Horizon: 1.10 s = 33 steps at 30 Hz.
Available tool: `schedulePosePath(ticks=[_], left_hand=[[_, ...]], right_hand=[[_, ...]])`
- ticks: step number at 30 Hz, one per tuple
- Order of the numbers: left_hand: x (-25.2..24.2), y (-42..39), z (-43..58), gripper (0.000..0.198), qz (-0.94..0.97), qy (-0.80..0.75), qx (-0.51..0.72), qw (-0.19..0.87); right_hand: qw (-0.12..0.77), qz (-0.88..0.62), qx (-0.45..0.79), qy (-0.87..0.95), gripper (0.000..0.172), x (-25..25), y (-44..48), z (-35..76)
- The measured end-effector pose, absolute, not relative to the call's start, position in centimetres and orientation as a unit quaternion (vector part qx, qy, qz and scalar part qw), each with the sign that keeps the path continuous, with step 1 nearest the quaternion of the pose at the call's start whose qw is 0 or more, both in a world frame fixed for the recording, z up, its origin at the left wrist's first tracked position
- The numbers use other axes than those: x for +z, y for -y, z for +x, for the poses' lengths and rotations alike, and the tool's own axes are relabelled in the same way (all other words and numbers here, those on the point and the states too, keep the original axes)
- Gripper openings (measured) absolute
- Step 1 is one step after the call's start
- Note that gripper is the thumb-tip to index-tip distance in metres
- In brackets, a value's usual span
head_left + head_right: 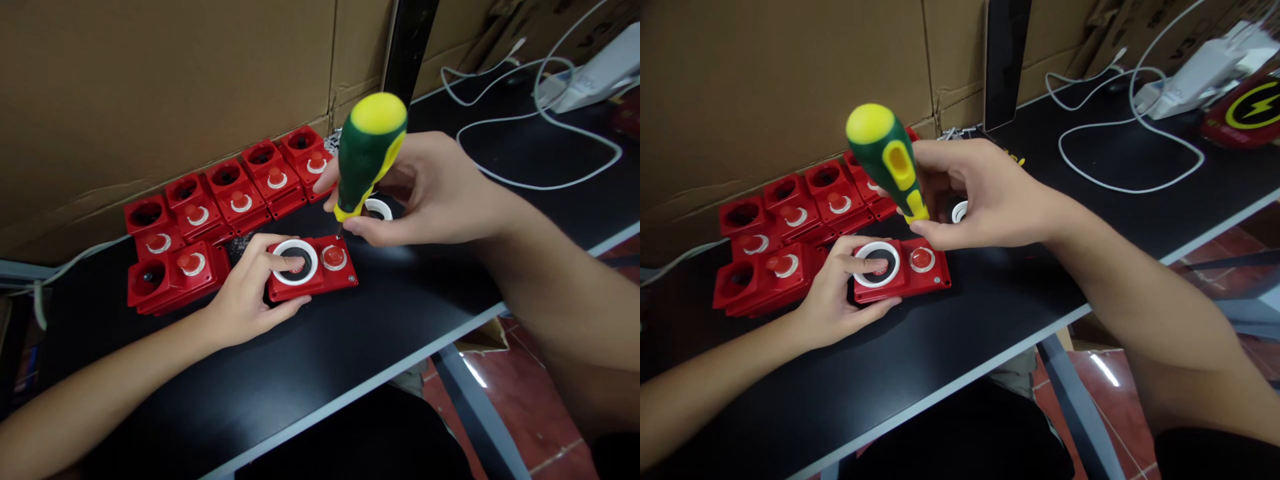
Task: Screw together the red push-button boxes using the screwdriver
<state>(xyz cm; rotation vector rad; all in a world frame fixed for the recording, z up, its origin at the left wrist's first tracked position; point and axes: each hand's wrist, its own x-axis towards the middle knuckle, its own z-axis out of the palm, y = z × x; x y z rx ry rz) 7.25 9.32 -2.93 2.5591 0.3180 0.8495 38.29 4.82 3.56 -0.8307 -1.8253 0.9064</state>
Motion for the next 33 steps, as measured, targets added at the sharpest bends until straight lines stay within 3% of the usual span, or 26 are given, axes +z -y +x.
schedulePosePath(ticks=[7,12,28,33], left_hand=[[-3.0,-9.3,7.2,0.058,0.922,-0.119,0.303,0.210],[-3.0,-9.3,7.2,0.054,0.921,-0.114,0.304,0.216],[-3.0,-9.2,7.2,0.054,0.921,-0.111,0.306,0.215],[-3.1,-9.2,7.2,0.055,0.919,-0.108,0.311,0.217]], right_hand=[[0.443,-0.341,0.326,0.762,0.019,3.3,-5.4,38.4],[0.431,-0.357,0.278,0.781,0.025,3.1,-6.1,38.7],[0.454,-0.394,0.345,0.721,0.038,3.6,-5.5,38.5],[0.455,-0.369,0.371,0.721,0.029,3.6,-5.2,38.7]])
